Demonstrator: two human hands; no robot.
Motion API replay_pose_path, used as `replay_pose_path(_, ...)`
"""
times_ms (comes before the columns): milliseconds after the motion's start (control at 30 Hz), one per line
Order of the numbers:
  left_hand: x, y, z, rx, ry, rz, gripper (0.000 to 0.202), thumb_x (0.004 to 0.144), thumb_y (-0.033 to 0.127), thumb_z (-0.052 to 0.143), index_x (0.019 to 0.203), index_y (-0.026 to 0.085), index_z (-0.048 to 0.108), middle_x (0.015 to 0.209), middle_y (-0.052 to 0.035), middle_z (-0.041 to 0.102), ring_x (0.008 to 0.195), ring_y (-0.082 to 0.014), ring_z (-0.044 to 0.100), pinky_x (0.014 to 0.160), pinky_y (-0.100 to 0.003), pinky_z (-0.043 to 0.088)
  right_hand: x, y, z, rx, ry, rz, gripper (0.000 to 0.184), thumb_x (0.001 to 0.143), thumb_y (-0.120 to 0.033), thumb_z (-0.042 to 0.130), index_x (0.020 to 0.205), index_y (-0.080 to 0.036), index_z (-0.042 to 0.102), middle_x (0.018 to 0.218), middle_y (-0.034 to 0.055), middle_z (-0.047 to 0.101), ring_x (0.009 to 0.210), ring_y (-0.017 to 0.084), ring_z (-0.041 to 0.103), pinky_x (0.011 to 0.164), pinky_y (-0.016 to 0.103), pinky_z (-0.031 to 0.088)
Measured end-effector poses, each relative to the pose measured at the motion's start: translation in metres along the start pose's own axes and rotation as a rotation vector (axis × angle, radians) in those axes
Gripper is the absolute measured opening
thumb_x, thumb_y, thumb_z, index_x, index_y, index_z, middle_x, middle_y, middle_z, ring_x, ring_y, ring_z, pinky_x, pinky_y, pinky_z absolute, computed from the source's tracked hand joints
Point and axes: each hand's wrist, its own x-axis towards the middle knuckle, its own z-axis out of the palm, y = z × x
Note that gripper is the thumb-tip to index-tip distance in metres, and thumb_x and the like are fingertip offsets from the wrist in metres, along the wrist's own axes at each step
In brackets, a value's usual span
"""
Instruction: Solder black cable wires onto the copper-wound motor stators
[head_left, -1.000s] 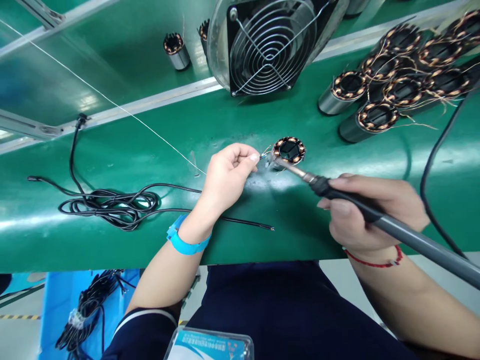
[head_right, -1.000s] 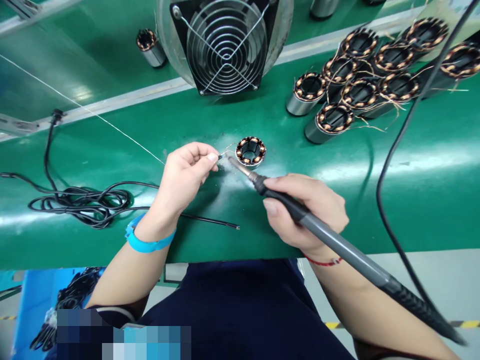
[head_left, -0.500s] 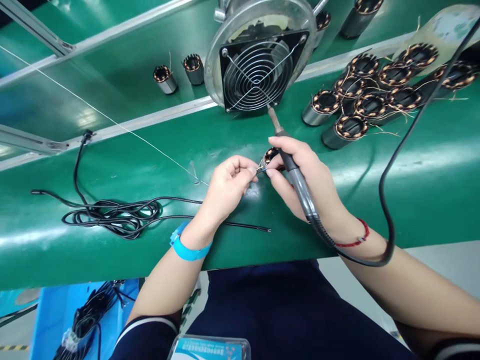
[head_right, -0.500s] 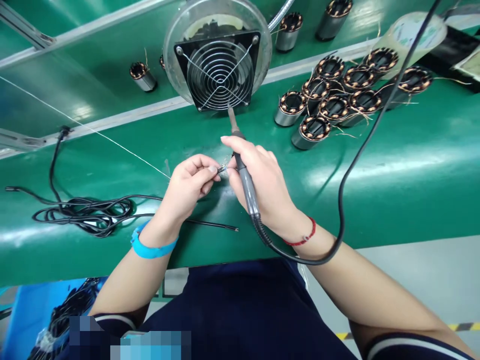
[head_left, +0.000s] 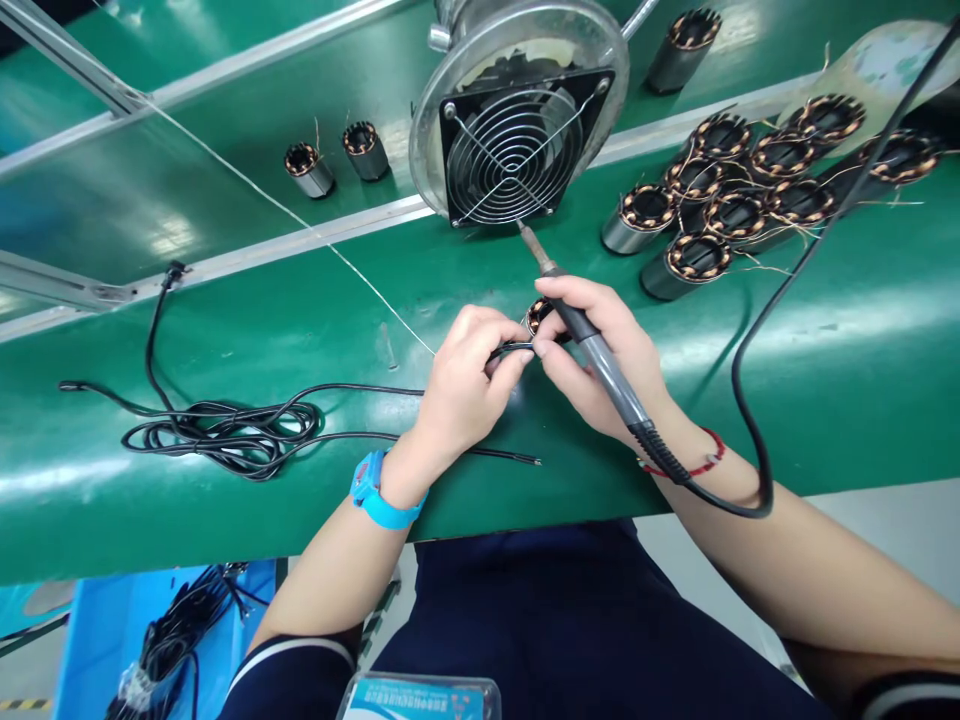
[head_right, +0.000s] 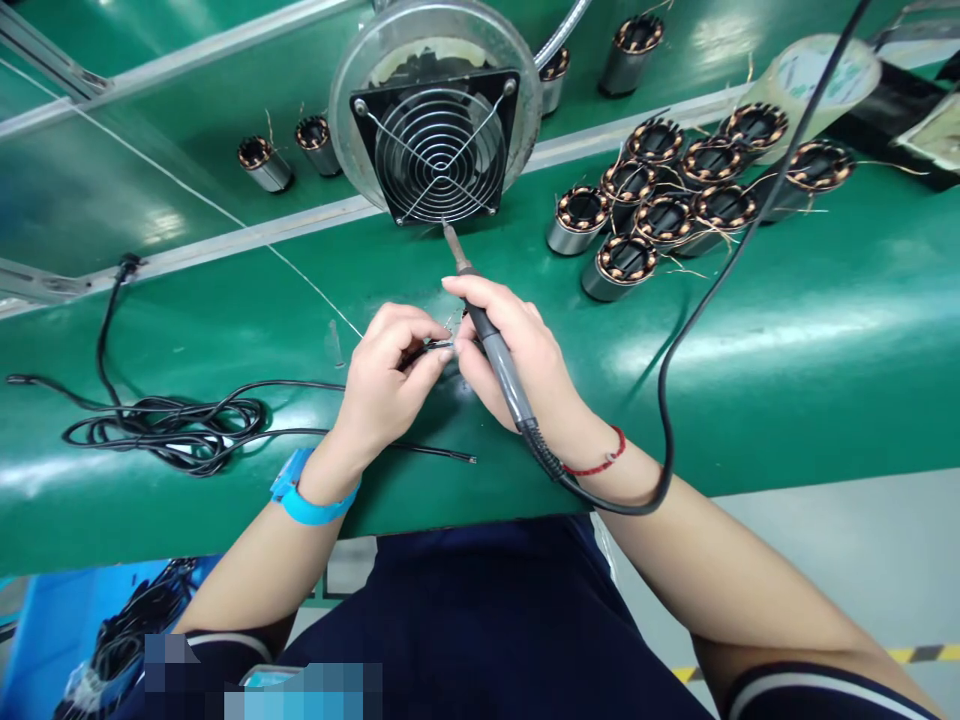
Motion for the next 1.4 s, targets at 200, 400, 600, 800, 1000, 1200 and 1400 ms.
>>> replay_pose_path(200, 0.001, -0.003, 0.000, 0.044, 0.030, -0.004, 0.017, 0.082, 0.004, 0.056, 0.077, 0.019, 0.061, 0.082, -0.0027, 0.063, 0.082, -0.0155, 0.058, 0.074, -0.030, 0.047, 0.003, 0.006, -0.015, -0.048, -0.110, -0.059, 0.043, 0.086, -0.021, 0.054, 0.128, -0.028, 0.051, 0.096, 0.0015, 0.071, 0.100, 0.023, 0.066, 0.093, 0.043, 0.049)
replay_pose_path(400, 0.003, -0.002, -0.001, -0.070, 0.006, -0.251, 0.017, 0.077, 0.002, 0.059, 0.073, 0.018, 0.063, 0.080, -0.0008, 0.061, 0.068, -0.0113, 0.053, 0.062, -0.025, 0.043, 0.006, 0.016, -0.029, -0.162, -0.214, -0.178, 0.045, 0.087, -0.022, 0.057, 0.131, -0.030, 0.050, 0.096, 0.0005, 0.072, 0.098, 0.024, 0.066, 0.094, 0.044, 0.047)
replay_pose_path(600, 0.005, -0.005, -0.003, -0.136, -0.003, -0.358, 0.012, 0.077, 0.008, 0.060, 0.074, 0.017, 0.066, 0.079, 0.0002, 0.061, 0.062, -0.0090, 0.049, 0.057, -0.023, 0.040, 0.021, 0.015, -0.009, -0.177, -0.123, -0.107, 0.040, 0.088, -0.021, 0.052, 0.127, -0.031, 0.053, 0.099, 0.0012, 0.072, 0.091, 0.023, 0.067, 0.089, 0.044, 0.050)
replay_pose_path(800, 0.004, -0.003, -0.003, -0.116, 0.010, -0.343, 0.014, 0.074, 0.005, 0.060, 0.071, 0.018, 0.065, 0.079, 0.0004, 0.061, 0.063, -0.0096, 0.049, 0.057, -0.024, 0.039, 0.012, 0.012, -0.016, -0.234, -0.127, -0.182, 0.046, 0.088, -0.023, 0.058, 0.133, -0.027, 0.050, 0.098, 0.0031, 0.073, 0.096, 0.026, 0.067, 0.085, 0.046, 0.052)
replay_pose_path(1000, 0.001, 0.002, 0.000, -0.080, -0.008, -0.325, 0.017, 0.075, 0.002, 0.059, 0.071, 0.018, 0.063, 0.079, 0.0005, 0.061, 0.064, -0.0099, 0.049, 0.057, -0.024, 0.039, -0.018, -0.002, -0.035, -0.217, 0.032, -0.163, 0.040, 0.091, -0.019, 0.060, 0.130, -0.026, 0.056, 0.096, 0.0042, 0.075, 0.086, 0.021, 0.069, 0.079, 0.040, 0.055)
replay_pose_path(1200, -0.001, 0.004, 0.004, 0.039, 0.047, -0.242, 0.018, 0.076, 0.002, 0.057, 0.072, 0.019, 0.060, 0.079, -0.0008, 0.059, 0.071, -0.0120, 0.052, 0.061, -0.026, 0.040, -0.047, -0.003, -0.030, -0.031, 0.195, -0.236, 0.036, 0.084, -0.017, 0.065, 0.119, -0.028, 0.064, 0.081, 0.0023, 0.071, 0.056, 0.016, 0.060, 0.048, 0.032, 0.050)
replay_pose_path(1400, -0.001, 0.005, 0.004, 0.107, 0.068, -0.186, 0.018, 0.076, 0.000, 0.057, 0.073, 0.018, 0.059, 0.079, -0.0003, 0.060, 0.075, -0.0118, 0.055, 0.064, -0.025, 0.044, -0.051, -0.002, -0.027, -0.010, 0.155, -0.264, 0.021, 0.087, -0.019, 0.059, 0.106, -0.026, 0.064, 0.077, 0.0008, 0.072, 0.059, 0.016, 0.068, 0.050, 0.028, 0.055)
